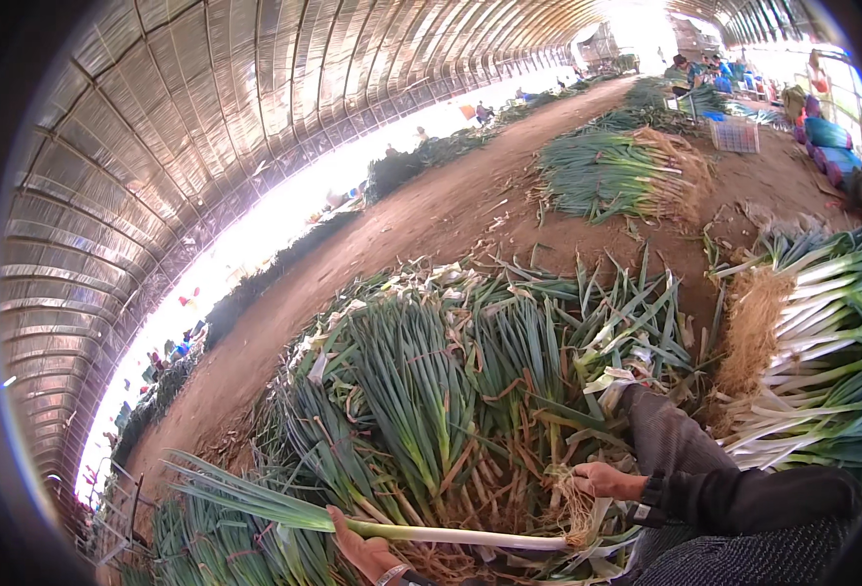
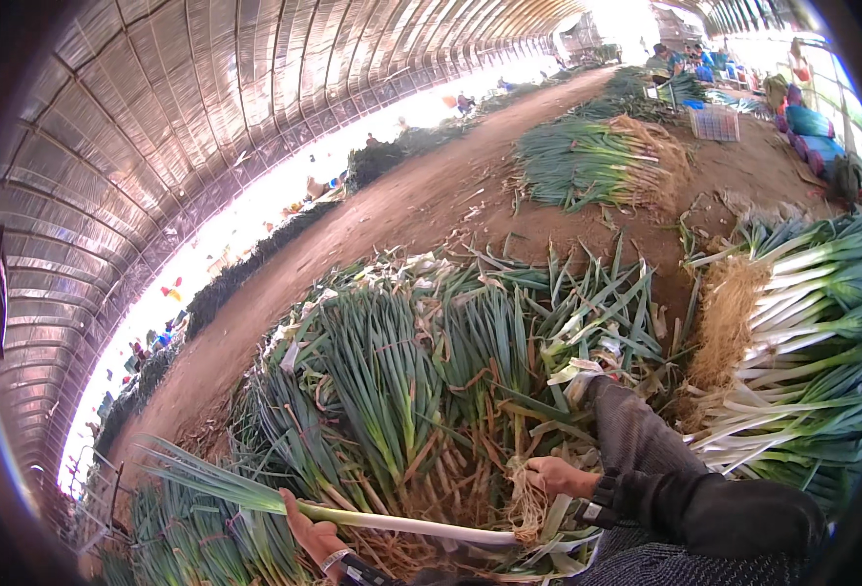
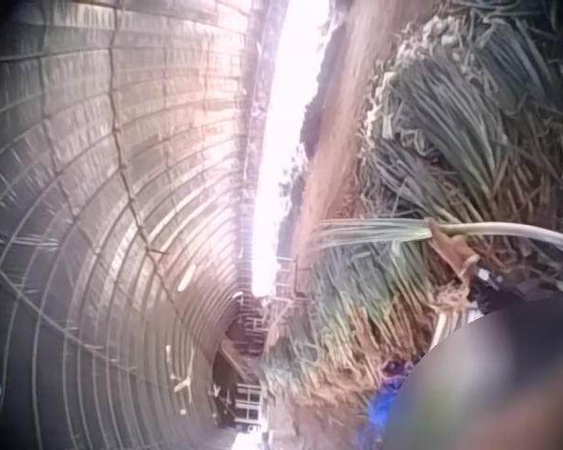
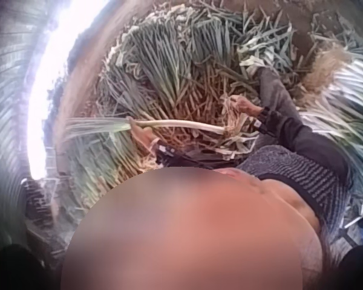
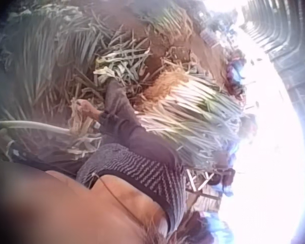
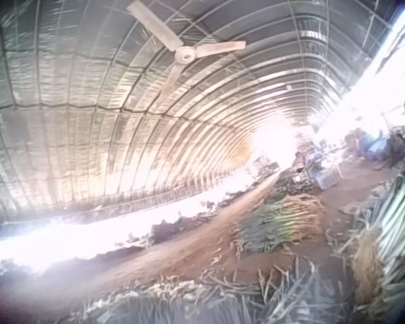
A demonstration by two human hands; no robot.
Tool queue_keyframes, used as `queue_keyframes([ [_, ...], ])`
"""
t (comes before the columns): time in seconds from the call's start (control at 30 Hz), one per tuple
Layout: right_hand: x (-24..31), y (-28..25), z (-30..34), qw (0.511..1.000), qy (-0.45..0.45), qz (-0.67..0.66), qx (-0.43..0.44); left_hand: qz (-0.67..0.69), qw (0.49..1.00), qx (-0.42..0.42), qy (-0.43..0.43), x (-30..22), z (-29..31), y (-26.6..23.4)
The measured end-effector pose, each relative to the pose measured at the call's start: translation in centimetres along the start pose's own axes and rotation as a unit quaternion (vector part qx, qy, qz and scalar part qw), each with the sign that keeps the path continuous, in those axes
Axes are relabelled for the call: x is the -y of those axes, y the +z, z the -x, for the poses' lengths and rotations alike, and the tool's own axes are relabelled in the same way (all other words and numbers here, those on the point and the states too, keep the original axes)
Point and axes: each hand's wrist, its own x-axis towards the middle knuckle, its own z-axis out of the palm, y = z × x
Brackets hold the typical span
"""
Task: Preparing scallions for bundling by peeling back outer layers and cleaning the stalks.
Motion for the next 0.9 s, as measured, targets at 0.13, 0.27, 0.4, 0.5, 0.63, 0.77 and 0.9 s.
queue_keyframes([
  [0.13,0.8,2.9,-2.2,0.968,0.023,-0.232,0.089,0.094,0.995,0.017,0.036,3.9,-4.6,0.1],
  [0.27,2.6,5.3,-3.1,0.946,-0.078,-0.259,0.181,0.062,0.997,0.046,0.028,4.2,-3.9,1.1],
  [0.4,7.8,3.1,0.4,0.949,-0.059,-0.152,0.269,0.047,0.997,0.055,0.041,4.9,-4.2,1.5],
  [0.5,3.8,3.4,-0.6,0.961,-0.114,-0.023,0.252,0.054,0.995,0.077,0.03,4.6,-3.4,2.1],
  [0.63,0.8,0.8,0.3,0.884,-0.127,0.401,0.205,0.049,0.996,0.069,0.014,5.0,-3.7,1.9],
  [0.77,0.5,-1.8,-0.8,0.9,-0.043,0.381,0.21,0.048,0.996,0.076,-0.009,5.7,-4.8,1.4],
  [0.9,3.7,-2.1,-1.7,0.985,-0.079,0.096,0.119,0.052,0.996,0.068,-0.024,7.4,-5.9,1.7],
])
